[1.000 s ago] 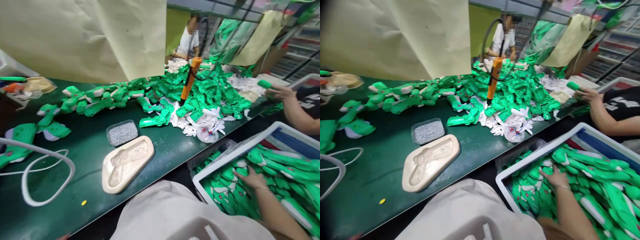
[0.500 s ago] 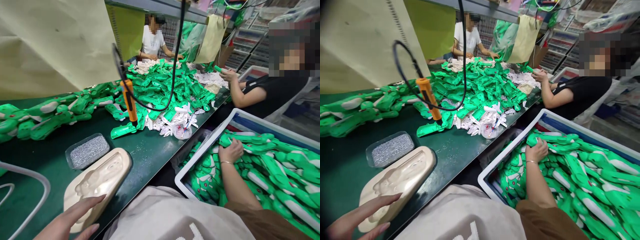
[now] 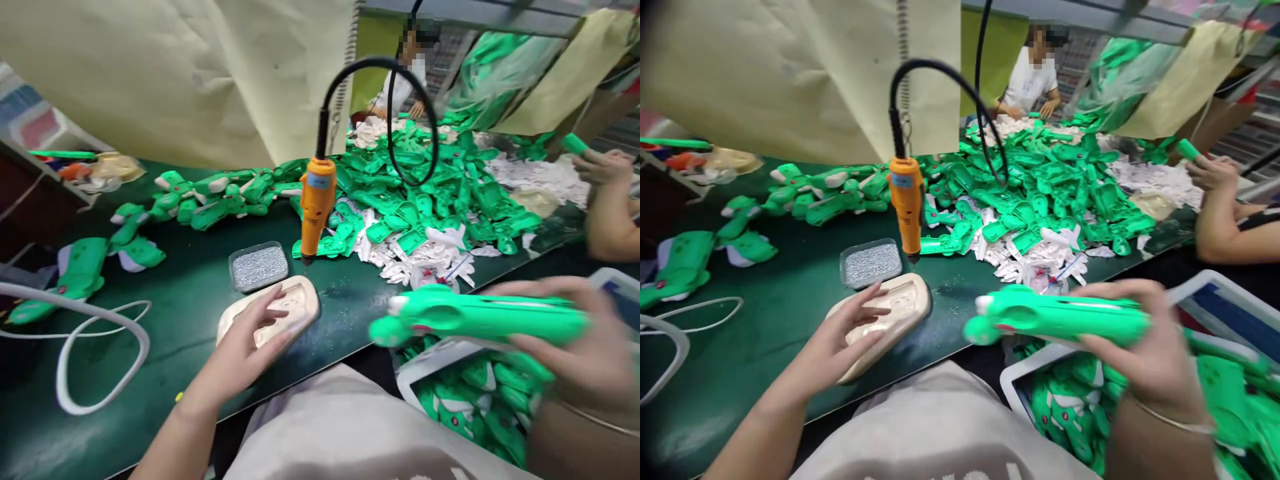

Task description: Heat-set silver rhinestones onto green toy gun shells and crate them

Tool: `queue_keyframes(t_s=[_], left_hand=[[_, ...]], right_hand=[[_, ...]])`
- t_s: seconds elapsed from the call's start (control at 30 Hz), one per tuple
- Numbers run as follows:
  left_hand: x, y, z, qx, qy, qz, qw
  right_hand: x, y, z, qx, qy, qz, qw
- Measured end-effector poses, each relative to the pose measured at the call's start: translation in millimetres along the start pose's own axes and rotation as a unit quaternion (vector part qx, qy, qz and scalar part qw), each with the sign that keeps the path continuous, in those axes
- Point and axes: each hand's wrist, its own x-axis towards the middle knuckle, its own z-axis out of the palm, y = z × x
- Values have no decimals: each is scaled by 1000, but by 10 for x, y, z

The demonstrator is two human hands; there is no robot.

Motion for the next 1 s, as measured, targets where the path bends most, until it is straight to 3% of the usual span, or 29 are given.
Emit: queue_keyframes(t_s=[0.1,0.17,0.23,0.3,0.43,0.5,0.57,0.67,0.73,0.83,0.9,1.0], left_hand=[[-83,-59,-12,20,172,18,985],[-151,-140,-75,91,229,44,968],[-223,-256,-119,170,203,72,962],[-302,-403,-98,237,125,71,961],[-457,-650,70,330,6,-11,944],[-458,-680,92,341,-6,-31,940],[-323,-649,19,332,-8,-34,943],[170,-577,-194,323,-7,-50,945],[595,-567,-303,370,-4,-90,925],[1088,-627,-334,415,-45,-133,899],[1222,-687,-301,415,-59,-134,898],[1201,-749,-273,406,-55,-120,904]], right_hand=[[408,-594,1167,220,-115,70,966],[584,-845,1868,284,-192,92,935],[693,-973,2379,286,-256,61,922],[755,-1016,2685,210,-300,-6,931],[796,-1017,2866,-2,-268,-193,944],[844,-1040,2856,-54,-270,-277,921],[974,-1111,2858,-90,-300,-315,896],[1305,-1300,2981,-139,-324,-287,891],[1526,-1434,3137,-178,-346,-248,887],[1708,-1549,3340,-214,-385,-214,872],[1726,-1542,3379,-209,-386,-208,874],[1693,-1441,3309,-188,-372,-199,887]])
